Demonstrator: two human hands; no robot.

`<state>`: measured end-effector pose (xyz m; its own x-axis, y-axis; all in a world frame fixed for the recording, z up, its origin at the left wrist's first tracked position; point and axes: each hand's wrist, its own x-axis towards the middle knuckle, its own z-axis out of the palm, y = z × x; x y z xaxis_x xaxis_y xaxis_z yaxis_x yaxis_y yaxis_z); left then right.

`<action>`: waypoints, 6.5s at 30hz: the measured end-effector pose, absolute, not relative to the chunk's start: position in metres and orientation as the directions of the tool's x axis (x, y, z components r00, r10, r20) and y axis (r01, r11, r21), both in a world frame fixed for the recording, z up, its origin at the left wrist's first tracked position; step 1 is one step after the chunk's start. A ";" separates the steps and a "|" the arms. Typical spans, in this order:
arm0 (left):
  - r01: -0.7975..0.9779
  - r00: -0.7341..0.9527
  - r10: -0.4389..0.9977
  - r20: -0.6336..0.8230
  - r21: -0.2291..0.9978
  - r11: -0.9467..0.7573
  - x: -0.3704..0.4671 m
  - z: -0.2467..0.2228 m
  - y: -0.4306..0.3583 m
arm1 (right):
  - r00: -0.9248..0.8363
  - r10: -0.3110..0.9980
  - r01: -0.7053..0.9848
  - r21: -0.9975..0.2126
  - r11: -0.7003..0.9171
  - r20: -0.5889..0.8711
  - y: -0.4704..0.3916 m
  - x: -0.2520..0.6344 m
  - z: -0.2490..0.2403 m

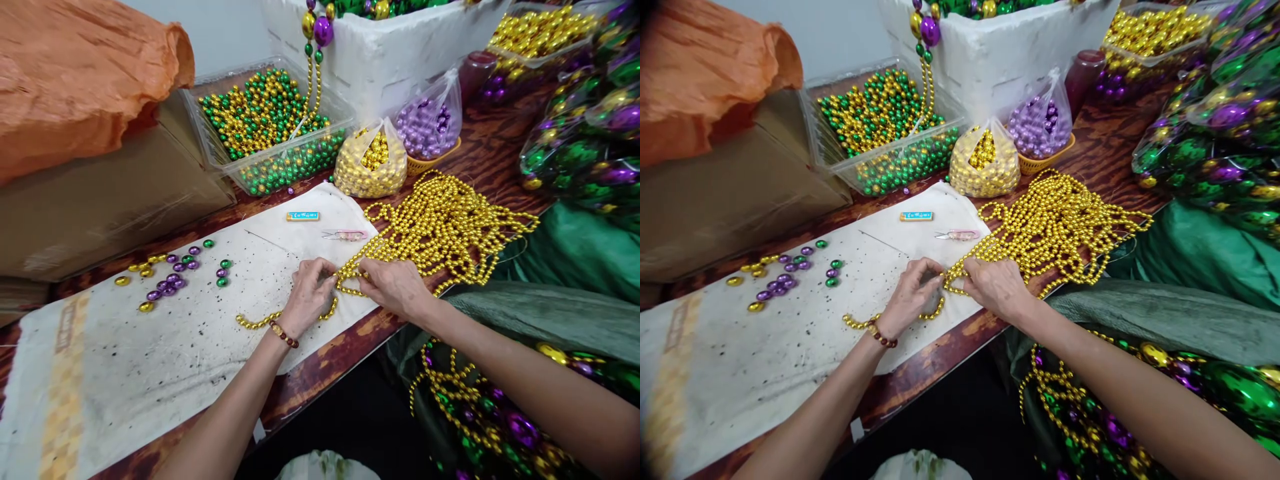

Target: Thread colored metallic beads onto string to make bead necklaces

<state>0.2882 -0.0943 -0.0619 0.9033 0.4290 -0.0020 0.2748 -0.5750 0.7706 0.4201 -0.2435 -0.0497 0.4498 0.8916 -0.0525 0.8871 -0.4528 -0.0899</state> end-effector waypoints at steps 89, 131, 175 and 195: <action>0.388 0.874 0.486 0.013 0.585 -0.713 0.255 -0.049 -0.134 | 0.199 0.970 0.938 -0.260 -0.230 -0.140 -0.266 0.433 -0.040; 0.441 0.643 0.735 -0.217 0.889 -0.124 0.104 -0.040 -0.018 | 0.320 0.947 0.947 0.029 -0.320 -0.002 -0.173 0.469 -0.044; 0.698 0.607 0.781 0.150 0.370 -0.614 0.086 -0.040 -0.024 | 0.236 0.972 0.934 -0.277 -0.227 -0.002 -0.117 0.364 -0.039; 0.498 0.587 0.799 -0.127 0.835 -0.233 0.125 -0.050 -0.015 | -0.102 0.994 0.722 -0.691 0.043 -0.045 -0.142 0.330 -0.045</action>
